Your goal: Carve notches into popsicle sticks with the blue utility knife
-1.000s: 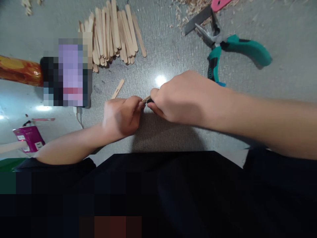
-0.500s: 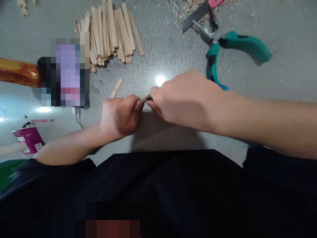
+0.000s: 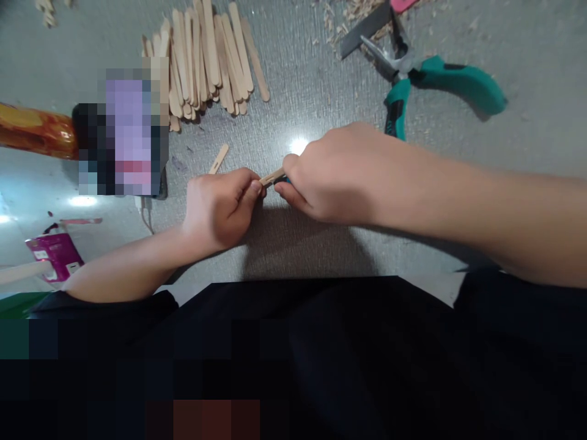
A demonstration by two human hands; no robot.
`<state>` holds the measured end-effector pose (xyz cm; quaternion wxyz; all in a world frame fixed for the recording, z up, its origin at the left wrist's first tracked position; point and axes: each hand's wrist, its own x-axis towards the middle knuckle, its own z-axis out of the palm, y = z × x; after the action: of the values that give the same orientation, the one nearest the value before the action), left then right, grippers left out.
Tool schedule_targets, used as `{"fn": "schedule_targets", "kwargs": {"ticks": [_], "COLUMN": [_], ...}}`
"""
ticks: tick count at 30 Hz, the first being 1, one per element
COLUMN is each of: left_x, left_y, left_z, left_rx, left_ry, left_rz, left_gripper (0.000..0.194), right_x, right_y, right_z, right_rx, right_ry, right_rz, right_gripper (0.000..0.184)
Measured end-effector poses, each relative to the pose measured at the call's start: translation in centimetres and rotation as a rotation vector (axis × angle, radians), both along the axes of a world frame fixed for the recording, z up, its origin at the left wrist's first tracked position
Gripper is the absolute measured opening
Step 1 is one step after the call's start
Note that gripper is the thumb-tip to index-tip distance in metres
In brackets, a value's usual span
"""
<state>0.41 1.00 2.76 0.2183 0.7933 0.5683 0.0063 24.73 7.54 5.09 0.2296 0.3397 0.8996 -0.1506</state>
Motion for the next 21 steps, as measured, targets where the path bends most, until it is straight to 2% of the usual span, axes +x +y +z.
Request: {"fn": "schedule_targets", "kwargs": {"ticks": [6,14,21], "left_x": [-0.1,-0.1,-0.2], "left_y": [-0.1,-0.1,-0.1], "left_z": [-0.2,-0.1,-0.3], "left_rx": [0.0,0.005,0.02], "left_ry": [0.006,0.024,0.018], "left_rz": [-0.01,-0.025,-0.028], "left_gripper": [0.045,0.043,0.042], "right_x": [-0.5,0.1,0.1], "right_y": [-0.8,-1.1,-1.2], "right_z": [0.7,0.2,0.0], "right_rx": [-0.004,0.042,0.08], "right_ry": [-0.024,0.054,0.039], "right_rz": [0.008,0.028,0.054], "right_gripper": [0.069,0.065,0.065]}}
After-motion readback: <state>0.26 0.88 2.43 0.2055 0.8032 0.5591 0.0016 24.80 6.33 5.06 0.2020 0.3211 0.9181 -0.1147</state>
